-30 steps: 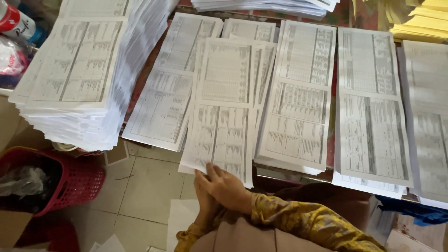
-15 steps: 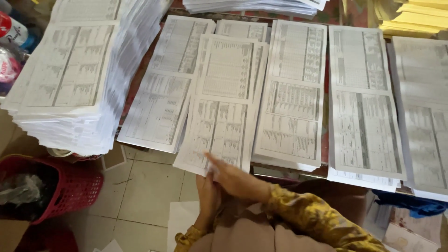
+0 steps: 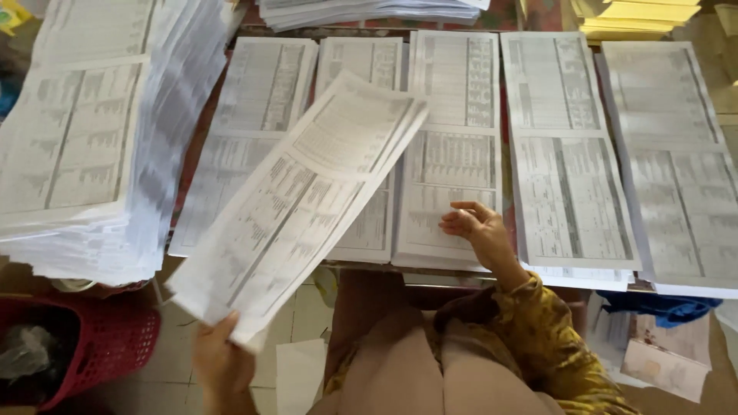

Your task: Folding printed sheets of paper and organizing them into stacks.

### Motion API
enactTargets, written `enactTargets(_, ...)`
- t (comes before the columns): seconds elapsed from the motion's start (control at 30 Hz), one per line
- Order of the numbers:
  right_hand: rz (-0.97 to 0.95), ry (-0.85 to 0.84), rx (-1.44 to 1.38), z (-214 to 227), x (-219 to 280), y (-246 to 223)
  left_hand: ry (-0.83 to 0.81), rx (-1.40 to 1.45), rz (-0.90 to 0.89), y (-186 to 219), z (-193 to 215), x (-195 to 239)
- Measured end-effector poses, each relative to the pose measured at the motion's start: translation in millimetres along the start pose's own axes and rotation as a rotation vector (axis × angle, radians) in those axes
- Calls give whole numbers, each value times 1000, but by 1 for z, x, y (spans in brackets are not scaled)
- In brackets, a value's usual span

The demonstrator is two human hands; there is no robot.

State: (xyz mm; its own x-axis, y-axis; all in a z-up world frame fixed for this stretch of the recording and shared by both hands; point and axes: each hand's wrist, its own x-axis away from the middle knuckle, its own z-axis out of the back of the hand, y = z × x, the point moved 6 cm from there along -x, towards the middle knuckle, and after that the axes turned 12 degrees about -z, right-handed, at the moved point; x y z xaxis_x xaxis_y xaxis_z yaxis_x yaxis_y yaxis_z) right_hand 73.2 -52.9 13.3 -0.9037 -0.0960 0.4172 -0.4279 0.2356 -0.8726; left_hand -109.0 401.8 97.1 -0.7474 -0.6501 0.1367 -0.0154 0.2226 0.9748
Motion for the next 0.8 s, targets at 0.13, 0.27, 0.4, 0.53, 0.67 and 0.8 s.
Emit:
enactTargets(0.13,-125,-105,-194,19,-16,7,-608,-739,-852,-27,94,-31)
enactTargets(0.27,21,-642,-616,34,-18,-23,-227,-225,334,8,38,-30)
enactTargets(0.4,325,2,-570,153,23,-38,-290,-237,382,-1,19,-45)
enactTargets(0.53,-36,313,-324,248,32,-42,-469,-273,258,-29,10,-85)
enactTargets(0.67,-9,160,171,203,91,-98,-456,-638,212,-1,-49,-102)
enactTargets(0.8,463,83,265,230,115,-117,-579,-937,-88,21,-99,-126)
